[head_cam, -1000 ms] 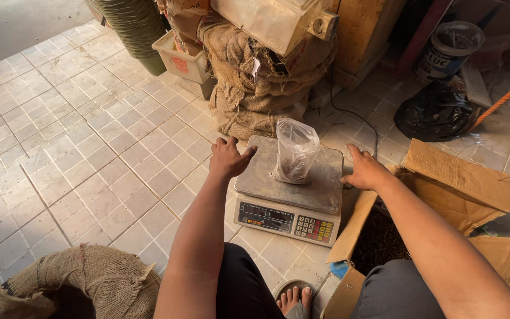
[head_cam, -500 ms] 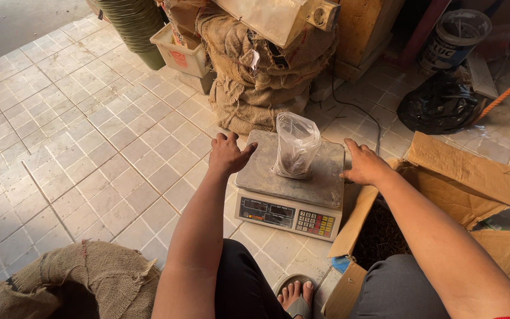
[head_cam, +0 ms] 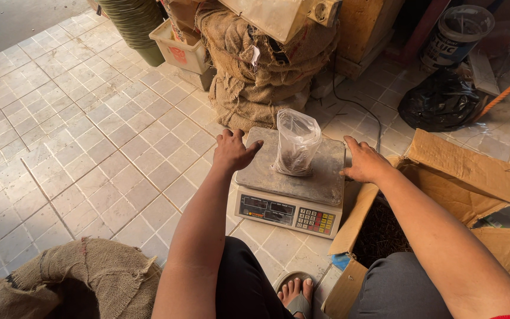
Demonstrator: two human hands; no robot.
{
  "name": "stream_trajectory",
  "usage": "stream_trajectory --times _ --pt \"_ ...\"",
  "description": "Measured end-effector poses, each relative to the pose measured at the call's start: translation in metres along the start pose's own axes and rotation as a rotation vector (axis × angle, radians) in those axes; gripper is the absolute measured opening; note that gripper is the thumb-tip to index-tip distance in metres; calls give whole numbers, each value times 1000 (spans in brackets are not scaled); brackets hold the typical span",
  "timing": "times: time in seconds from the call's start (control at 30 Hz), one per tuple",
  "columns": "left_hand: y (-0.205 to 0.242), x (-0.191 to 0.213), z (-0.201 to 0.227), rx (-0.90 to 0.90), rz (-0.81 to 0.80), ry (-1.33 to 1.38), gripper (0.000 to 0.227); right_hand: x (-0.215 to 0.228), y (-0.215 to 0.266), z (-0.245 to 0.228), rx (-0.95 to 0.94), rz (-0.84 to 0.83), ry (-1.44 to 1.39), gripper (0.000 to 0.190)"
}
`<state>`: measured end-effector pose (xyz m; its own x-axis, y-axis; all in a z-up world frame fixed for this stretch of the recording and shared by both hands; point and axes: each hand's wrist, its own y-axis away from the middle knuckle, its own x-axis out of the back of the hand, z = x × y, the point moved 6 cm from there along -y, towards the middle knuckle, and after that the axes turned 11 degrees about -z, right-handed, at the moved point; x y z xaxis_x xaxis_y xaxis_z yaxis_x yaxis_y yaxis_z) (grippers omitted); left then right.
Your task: The person scoops nails into a plastic bag by hand, weighs the bag on a digital scale, and seals the bag using a hand tool. The person then places the sealed bag into a cardboard box.
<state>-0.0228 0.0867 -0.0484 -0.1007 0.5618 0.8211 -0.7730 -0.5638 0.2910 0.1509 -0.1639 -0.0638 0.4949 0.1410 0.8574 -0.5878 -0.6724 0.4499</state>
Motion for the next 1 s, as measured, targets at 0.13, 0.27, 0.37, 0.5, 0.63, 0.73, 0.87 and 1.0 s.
stream_trajectory --times 0.13,0.27,0.37,0.5,0.63,0.73,0.87,1.0 --pt "-7 -6 -1 -20 -4 3 69 2 3 -5 5 3 -9 86" --pt "-9 -9 2 -45 -8 -5 70 3 5 -9 7 -3 -9 86" --pt "-2 -5 10 -57 -21 31 71 0 0 -7 14 8 -17 87" --pt "-8 -1 22 -33 -57 253 86 8 4 -21 63 66 -161 88" --pt "-37 -7 52 -1 -54 476 97 32 27 -68 151 126 -245 85" --pt "-53 -23 73 67 -64 582 95 19 -5 -66 205 163 -343 84" --pt "-99 -52 78 109 72 447 40 -1 -66 -35 295 393 -205 13" --pt "-76 -37 113 -2 133 410 36 14 -42 -21 320 499 -250 12"
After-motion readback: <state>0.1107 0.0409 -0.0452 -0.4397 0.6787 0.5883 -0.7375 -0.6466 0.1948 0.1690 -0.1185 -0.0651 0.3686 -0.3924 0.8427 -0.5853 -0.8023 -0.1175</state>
